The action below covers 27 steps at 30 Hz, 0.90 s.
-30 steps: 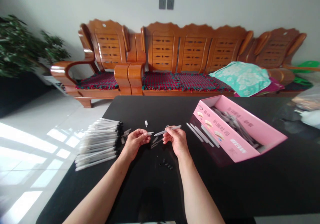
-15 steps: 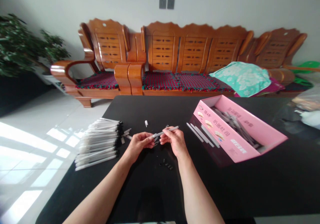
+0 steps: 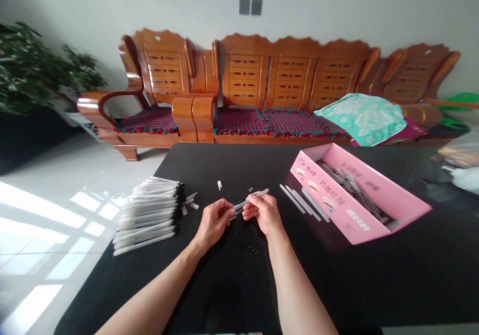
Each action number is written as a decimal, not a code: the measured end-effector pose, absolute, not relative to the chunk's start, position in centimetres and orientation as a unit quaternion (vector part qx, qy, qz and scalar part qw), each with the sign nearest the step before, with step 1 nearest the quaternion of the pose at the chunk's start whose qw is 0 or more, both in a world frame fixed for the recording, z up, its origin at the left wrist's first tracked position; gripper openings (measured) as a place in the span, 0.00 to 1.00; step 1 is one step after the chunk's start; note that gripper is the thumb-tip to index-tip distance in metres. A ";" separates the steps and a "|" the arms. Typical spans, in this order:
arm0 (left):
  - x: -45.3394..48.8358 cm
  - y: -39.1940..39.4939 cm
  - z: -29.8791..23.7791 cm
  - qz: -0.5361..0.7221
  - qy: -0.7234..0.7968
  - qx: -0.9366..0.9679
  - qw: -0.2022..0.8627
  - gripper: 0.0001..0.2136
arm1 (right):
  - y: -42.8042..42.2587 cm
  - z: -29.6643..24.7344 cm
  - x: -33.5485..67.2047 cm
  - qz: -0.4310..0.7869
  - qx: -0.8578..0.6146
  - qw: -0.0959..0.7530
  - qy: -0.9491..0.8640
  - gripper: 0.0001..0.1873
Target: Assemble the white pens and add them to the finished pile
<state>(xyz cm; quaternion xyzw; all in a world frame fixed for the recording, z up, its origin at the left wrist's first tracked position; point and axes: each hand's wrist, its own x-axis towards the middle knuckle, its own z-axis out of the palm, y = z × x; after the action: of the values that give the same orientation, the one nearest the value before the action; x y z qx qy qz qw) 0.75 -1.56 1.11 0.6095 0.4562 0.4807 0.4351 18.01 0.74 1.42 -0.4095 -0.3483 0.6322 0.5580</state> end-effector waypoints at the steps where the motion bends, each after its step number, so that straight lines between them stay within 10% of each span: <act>1: 0.9 -1.8 1.4 0.483 0.458 0.624 0.410 0.09 | 0.8 1.4 18.1 0.636 -0.409 0.558 -0.342 0.13; 27: -16.0 -5.6 5.4 0.389 0.617 0.675 0.113 0.12 | 1.2 0.9 18.5 0.607 -0.383 0.604 -0.346 0.17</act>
<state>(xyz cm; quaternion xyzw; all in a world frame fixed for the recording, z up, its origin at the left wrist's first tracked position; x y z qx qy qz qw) -15.99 -5.61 5.45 0.6748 0.6172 0.3885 0.1125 18.48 1.17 0.88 -0.3831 -0.3459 0.6072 0.6041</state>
